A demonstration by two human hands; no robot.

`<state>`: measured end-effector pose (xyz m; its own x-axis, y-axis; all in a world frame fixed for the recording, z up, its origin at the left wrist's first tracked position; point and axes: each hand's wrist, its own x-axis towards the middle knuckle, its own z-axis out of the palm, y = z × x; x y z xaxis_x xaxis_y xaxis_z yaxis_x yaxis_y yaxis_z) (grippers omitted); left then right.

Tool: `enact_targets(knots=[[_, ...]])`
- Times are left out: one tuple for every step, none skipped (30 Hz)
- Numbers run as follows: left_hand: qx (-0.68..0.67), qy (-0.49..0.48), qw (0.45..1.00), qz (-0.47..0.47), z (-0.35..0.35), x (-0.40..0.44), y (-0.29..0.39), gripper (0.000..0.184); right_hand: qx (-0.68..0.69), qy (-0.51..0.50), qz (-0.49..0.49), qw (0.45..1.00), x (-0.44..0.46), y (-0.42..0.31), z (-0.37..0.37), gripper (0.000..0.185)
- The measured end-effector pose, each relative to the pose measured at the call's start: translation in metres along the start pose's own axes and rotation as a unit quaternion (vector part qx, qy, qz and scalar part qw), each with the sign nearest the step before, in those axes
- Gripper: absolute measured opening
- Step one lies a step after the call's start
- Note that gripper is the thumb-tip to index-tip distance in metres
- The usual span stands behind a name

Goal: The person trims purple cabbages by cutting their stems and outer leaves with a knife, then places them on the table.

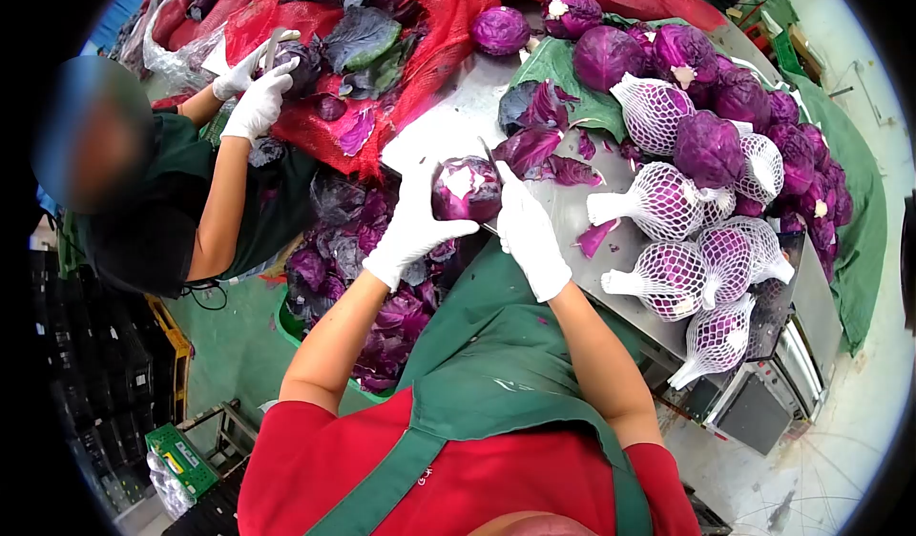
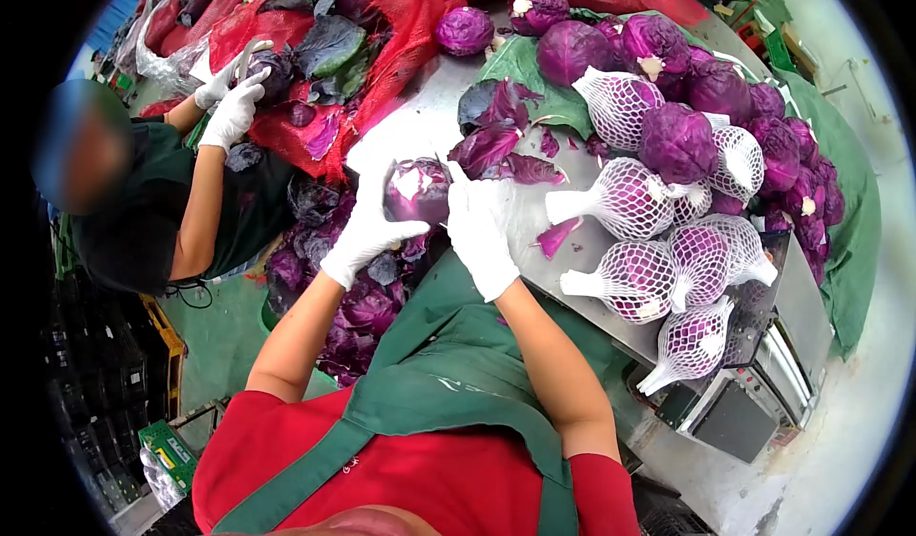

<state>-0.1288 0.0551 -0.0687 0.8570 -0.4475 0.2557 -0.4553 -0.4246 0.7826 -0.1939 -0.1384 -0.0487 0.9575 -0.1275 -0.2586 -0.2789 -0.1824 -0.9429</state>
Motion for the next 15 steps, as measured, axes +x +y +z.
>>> enact_targets(knots=[[0.052, 0.007, 0.999, -0.004, 0.003, -0.001, 0.004, 0.11, -0.047, 0.031, -0.064, 0.996, 0.003, 0.003, 0.001, 0.051], [0.089, 0.026, 0.996, -0.013, 0.01, -0.002, 0.006, 0.108, -0.1, 0.069, -0.125, 0.985, 0.005, 0.005, 0.002, 0.052], [0.088, 0.026, 0.996, -0.013, 0.016, -0.002, 0.007, 0.108, -0.153, 0.114, -0.18, 0.965, 0.008, 0.007, 0.003, 0.052], [0.003, 0.041, 0.999, -0.016, 0.022, 0.0, 0.009, 0.107, -0.186, 0.081, -0.117, 0.972, 0.0, -0.013, -0.004, 0.052], [-0.083, 0.054, 0.995, -0.018, 0.028, 0.001, 0.01, 0.106, -0.217, 0.05, -0.052, 0.974, -0.004, -0.023, -0.008, 0.052], [-0.081, 0.031, 0.995, -0.051, 0.029, 0.001, 0.017, 0.105, -0.219, 0.052, -0.049, 0.973, -0.002, -0.016, -0.009, 0.052], [-0.085, 0.029, 0.995, -0.05, 0.028, 0.002, 0.024, 0.105, -0.276, 0.07, -0.091, 0.954, 0.0, -0.009, -0.009, 0.052], [-0.09, 0.039, 0.994, -0.057, 0.028, 0.002, 0.032, 0.103, -0.305, 0.077, -0.11, 0.943, 0.001, -0.004, -0.01, 0.051], [-0.095, 0.05, 0.992, -0.064, 0.03, 0.003, 0.035, 0.101, -0.335, 0.085, -0.129, 0.93, 0.0, -0.008, -0.01, 0.051], [-0.039, 0.087, 0.995, -0.015, 0.035, 0.004, 0.033, 0.102, -0.334, 0.095, -0.113, 0.931, -0.003, -0.014, -0.01, 0.05], [-0.04, 0.088, 0.995, -0.016, 0.036, 0.007, 0.034, 0.102, -0.333, 0.104, -0.1, 0.932, -0.004, -0.019, -0.01, 0.049], [-0.004, 0.073, 0.997, -0.016, 0.034, 0.01, 0.038, 0.103, -0.334, 0.102, -0.1, 0.932, -0.001, -0.011, -0.01, 0.049], [0.033, 0.055, 0.998, -0.017, 0.032, 0.009, 0.04, 0.103, -0.362, 0.121, -0.146, 0.913, 0.001, -0.002, -0.009, 0.049], [0.034, 0.054, 0.998, -0.02, 0.032, 0.008, 0.042, 0.103, -0.375, 0.13, -0.168, 0.902, 0.002, 0.005, -0.009, 0.049], [0.055, 0.056, 0.997, -0.026, 0.034, 0.008, 0.045, 0.103, -0.389, 0.14, -0.191, 0.891, 0.002, 0.005, -0.008, 0.048]])
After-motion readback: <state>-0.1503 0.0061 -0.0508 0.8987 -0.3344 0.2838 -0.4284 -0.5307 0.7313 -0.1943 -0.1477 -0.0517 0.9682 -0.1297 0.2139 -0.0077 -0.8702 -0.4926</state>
